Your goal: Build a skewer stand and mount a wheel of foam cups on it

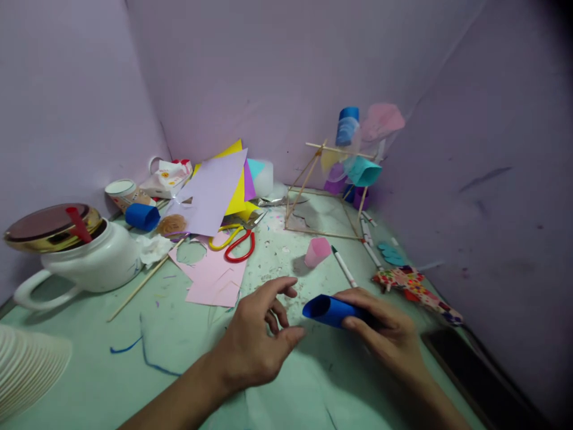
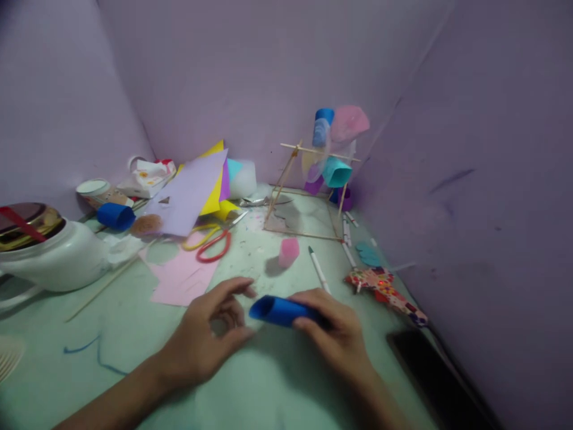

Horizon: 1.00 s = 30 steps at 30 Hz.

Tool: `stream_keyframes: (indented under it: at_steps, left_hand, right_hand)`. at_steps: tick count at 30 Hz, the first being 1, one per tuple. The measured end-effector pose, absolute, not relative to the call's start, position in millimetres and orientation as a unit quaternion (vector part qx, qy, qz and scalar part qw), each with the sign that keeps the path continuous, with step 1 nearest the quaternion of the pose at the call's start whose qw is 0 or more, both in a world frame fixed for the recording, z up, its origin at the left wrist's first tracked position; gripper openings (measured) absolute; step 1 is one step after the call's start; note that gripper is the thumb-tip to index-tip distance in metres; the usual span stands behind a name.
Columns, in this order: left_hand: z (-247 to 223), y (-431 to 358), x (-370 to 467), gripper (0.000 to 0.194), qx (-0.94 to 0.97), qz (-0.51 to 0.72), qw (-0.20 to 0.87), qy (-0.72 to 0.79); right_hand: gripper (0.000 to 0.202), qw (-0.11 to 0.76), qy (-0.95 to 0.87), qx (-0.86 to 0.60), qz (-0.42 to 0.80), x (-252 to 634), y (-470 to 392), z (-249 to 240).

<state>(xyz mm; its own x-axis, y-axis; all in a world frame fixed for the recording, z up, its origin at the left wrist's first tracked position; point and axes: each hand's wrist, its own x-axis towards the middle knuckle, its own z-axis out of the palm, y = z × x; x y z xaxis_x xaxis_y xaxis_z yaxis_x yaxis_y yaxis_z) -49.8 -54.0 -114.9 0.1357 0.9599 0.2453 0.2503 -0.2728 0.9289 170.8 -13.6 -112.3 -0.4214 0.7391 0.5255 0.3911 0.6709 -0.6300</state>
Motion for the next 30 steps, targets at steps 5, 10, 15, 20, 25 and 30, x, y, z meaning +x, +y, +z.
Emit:
stream_keyframes:
  at_steps: [5, 10, 15, 20, 25, 30]
  left_hand:
    - [-115.8, -58.6, -50.3, 0.051, 0.683, 0.475, 0.354, 0.428]
    - [-106.7, -57.6, -56.2, 0.053, 0.695, 0.360, 0.435, 0.446]
    - [-105.6, -56.0, -49.7, 0.066, 0.738, 0.248, 0.400, 0.483]
    - [-119.6, -51.0, -49.3, 0.034, 0.710, 0.312, 0.368, 0.512]
    - [-140.7, -40.2, -63.0, 0.033, 0.746, 0.350, 0.255, 0.506]
    - [-153.6, -34.7, -68.4, 0.028, 0.754, 0.406, 0.110, 0.505]
  right_hand:
    - [0.020, 0.410, -0.845, -0.294, 0.176, 164.4, -14.2, -115.1]
    - [0.019, 0.387, -0.897, -0.214, 0.027, 152.5, -14.1, -114.4]
    - [0.016, 0.340, -0.922, -0.178, -0.049, 130.0, -16.5, -103.8]
    - [0.014, 0.319, -0.925, -0.190, -0.085, 114.5, -19.2, -81.3]
    - [0.027, 0.621, -0.733, -0.269, -0.069, 135.8, -15.3, -76.8]
    - [0.051, 0.677, -0.612, -0.292, 0.287, 159.7, 3.2, -95.6]
